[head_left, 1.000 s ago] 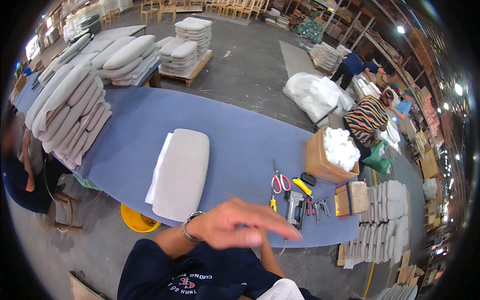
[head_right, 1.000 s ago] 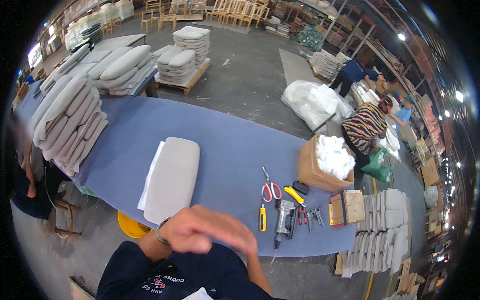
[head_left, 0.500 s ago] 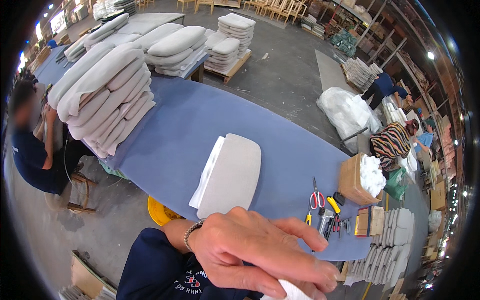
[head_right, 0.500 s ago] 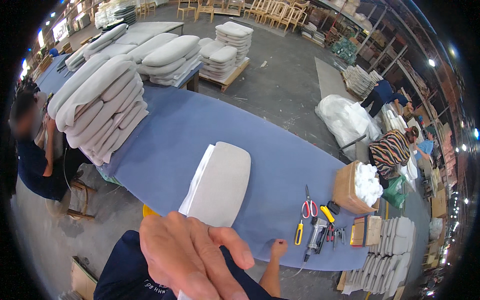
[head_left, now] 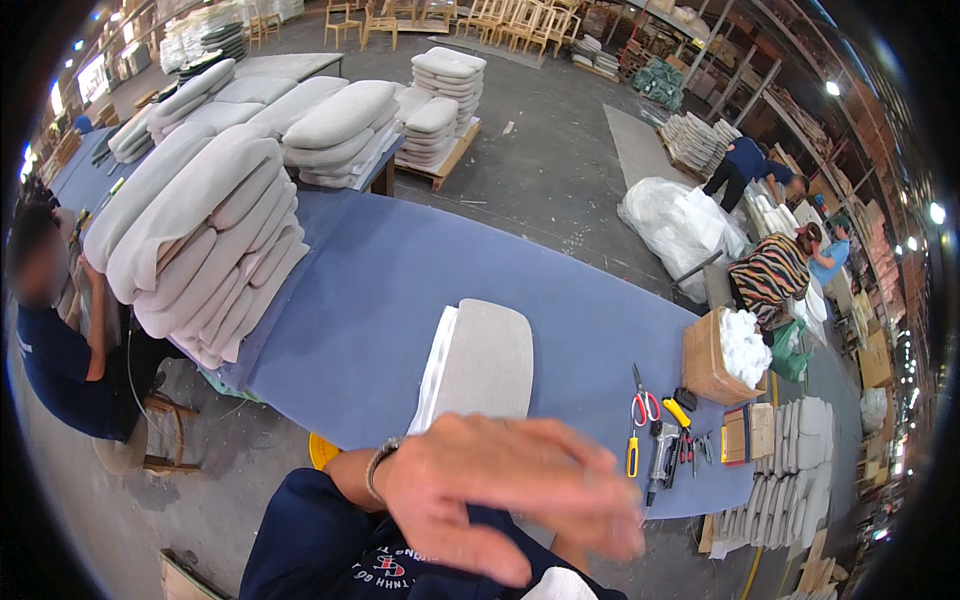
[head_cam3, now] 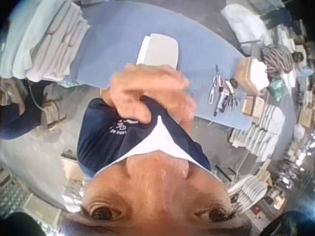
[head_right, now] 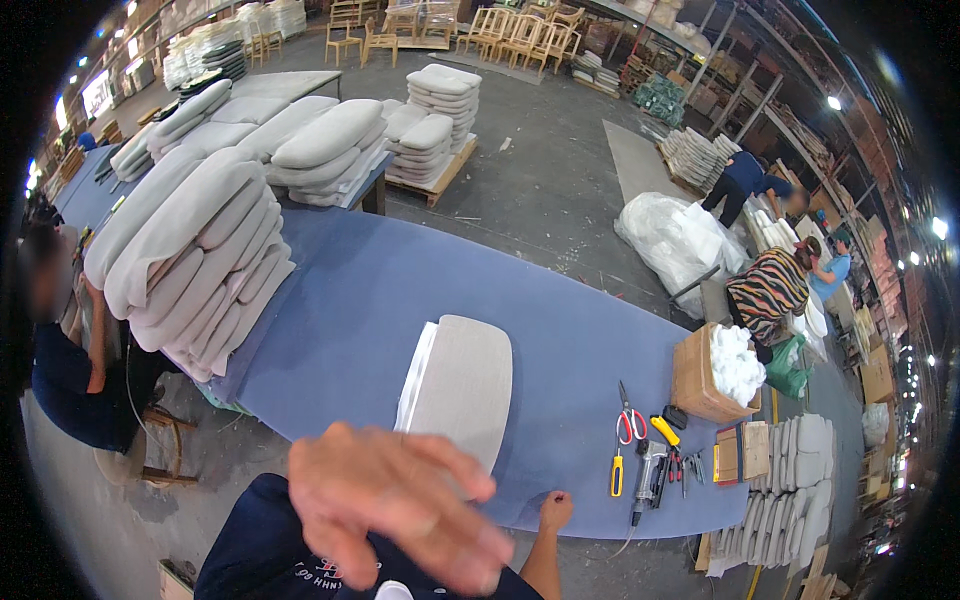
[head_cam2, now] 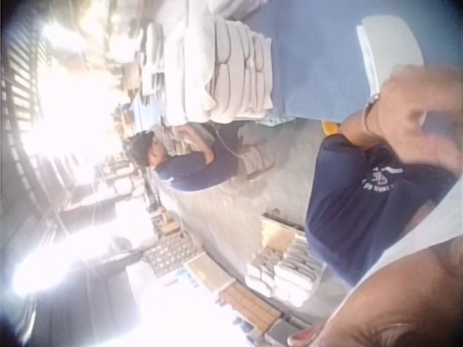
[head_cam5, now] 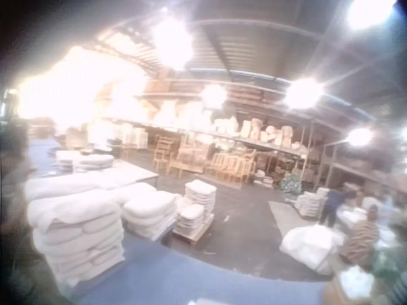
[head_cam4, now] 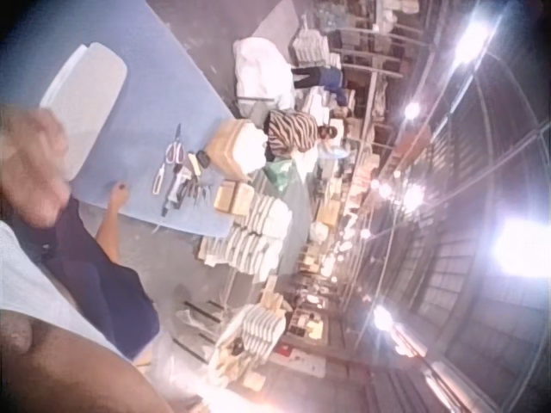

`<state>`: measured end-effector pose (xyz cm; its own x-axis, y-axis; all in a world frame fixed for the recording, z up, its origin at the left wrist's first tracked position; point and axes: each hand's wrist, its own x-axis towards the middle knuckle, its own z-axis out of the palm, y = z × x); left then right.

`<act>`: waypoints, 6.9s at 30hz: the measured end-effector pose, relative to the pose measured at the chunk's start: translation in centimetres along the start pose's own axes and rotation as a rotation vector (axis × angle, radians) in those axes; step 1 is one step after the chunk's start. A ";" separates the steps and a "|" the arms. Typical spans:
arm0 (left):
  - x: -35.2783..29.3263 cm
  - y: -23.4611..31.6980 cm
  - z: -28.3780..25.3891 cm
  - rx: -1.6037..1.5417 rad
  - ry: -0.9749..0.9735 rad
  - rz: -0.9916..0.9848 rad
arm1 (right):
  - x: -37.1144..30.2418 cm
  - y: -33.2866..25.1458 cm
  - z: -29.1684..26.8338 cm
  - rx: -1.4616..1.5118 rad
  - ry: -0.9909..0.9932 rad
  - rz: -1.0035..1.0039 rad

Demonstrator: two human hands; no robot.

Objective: The person staples a white cushion cover, trims excess fabric with a utility knife, and folds the cushion. They then place the finished cushion on a stack of similar cushions.

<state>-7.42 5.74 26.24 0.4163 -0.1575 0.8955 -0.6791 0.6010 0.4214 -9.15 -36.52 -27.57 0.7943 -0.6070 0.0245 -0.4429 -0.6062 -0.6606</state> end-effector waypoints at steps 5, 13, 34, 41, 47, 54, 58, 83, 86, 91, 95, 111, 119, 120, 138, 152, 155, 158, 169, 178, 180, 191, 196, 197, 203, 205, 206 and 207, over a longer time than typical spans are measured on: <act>-7.3 -6.8 -7.0 0.463 0.242 -0.633 | -1.6 -0.7 -1.1 0.078 -0.041 0.018; -40.0 -7.4 -8.9 1.168 0.606 -1.555 | -2.6 -1.0 -0.5 0.141 -0.105 0.014; -38.0 -9.5 1.6 0.314 0.887 -1.516 | -1.2 -16.4 2.3 0.349 -1.121 0.295; -32.1 -17.8 10.0 0.871 0.737 -1.288 | -1.4 -15.9 1.4 0.547 -1.104 0.542; -22.7 -18.6 14.0 0.767 0.765 -1.329 | -1.5 -14.8 -2.2 0.426 -1.622 0.372; -26.3 -18.6 16.0 1.605 -0.362 -1.109 | 7.6 -9.4 -6.0 0.314 -1.373 -0.068; -29.8 -17.7 16.0 1.356 -0.245 -1.361 | 15.1 -6.3 -9.8 0.300 -1.004 0.002; -21.5 -19.6 -3.3 1.007 1.365 -0.348 | 19.2 -11.4 -9.9 1.513 -1.085 0.179; -13.7 -24.6 -3.8 0.732 1.384 -0.098 | 14.5 -13.7 -12.8 0.897 -1.102 0.052; -18.2 -34.6 1.8 0.367 1.214 -0.788 | 7.5 -17.4 -12.6 0.687 -1.211 -0.599; -27.0 -36.5 7.0 0.028 1.205 -1.178 | 4.8 -21.4 -10.2 0.610 -1.071 -0.675; -18.6 -23.8 9.7 0.926 0.166 -1.593 | 7.1 -21.4 -16.1 0.256 -1.046 -0.983; -14.5 -24.9 10.7 1.096 -0.276 -1.472 | 20.3 -28.0 -20.6 0.064 -0.679 -1.114; -13.7 -23.8 9.9 1.085 -0.346 -1.444 | 20.8 -28.3 -21.2 0.026 -0.674 -1.137; -15.8 -28.0 11.3 1.272 -0.410 -1.369 | 19.1 -25.8 -15.0 -0.520 -1.452 -1.144; -14.6 -27.2 8.8 1.182 -0.469 -1.405 | 18.4 -15.9 -11.4 0.625 -0.761 -0.609; -14.7 -23.6 7.6 1.113 -0.535 -1.531 | 17.2 -15.4 -10.8 0.827 -0.780 -0.273; -15.6 -21.1 6.0 1.089 -0.574 -1.633 | 16.1 -14.9 -10.4 0.867 -0.670 -0.248; -14.0 -35.0 14.4 1.060 -0.582 -1.289 | 14.7 -13.8 -9.8 0.992 -0.503 -0.214; -14.2 -37.3 16.1 1.223 -0.587 -1.097 | 15.4 -14.5 -10.5 0.938 -0.563 -0.173; -14.8 -36.9 16.1 1.257 -0.546 -0.976 | 15.3 -14.6 -10.3 0.992 -0.571 -0.159; -18.8 -21.1 9.9 1.369 -0.385 -1.226 | 16.4 -17.3 -8.6 0.999 -0.601 -0.147; -17.7 -20.5 8.5 1.358 -0.423 -1.365 | 17.1 -16.7 -7.2 0.989 -0.591 -0.168; -17.1 -21.5 8.8 1.330 -0.446 -1.384 | 17.0 -16.5 -7.1 0.989 -0.580 -0.173; -14.1 -29.2 12.3 1.173 -0.522 -1.422 | 16.2 -16.5 -8.2 1.001 -0.583 -0.145; -13.9 -31.6 12.7 1.132 -0.537 -1.372 | 16.4 -16.5 -8.4 1.002 -0.573 -0.160; -13.6 -32.9 12.7 1.110 -0.546 -1.368 | 16.4 -16.5 -8.5 1.002 -0.570 -0.168; -13.3 -34.1 12.7 1.090 -0.550 -1.369 | 16.4 -16.5 -8.4 1.005 -0.573 -0.157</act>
<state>2.52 -22.63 1.75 0.8815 -0.3863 -0.2715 -0.2113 -0.8370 0.5048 7.71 -40.79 -9.93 0.9963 -0.0849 -0.0139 0.0017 0.1811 -0.9835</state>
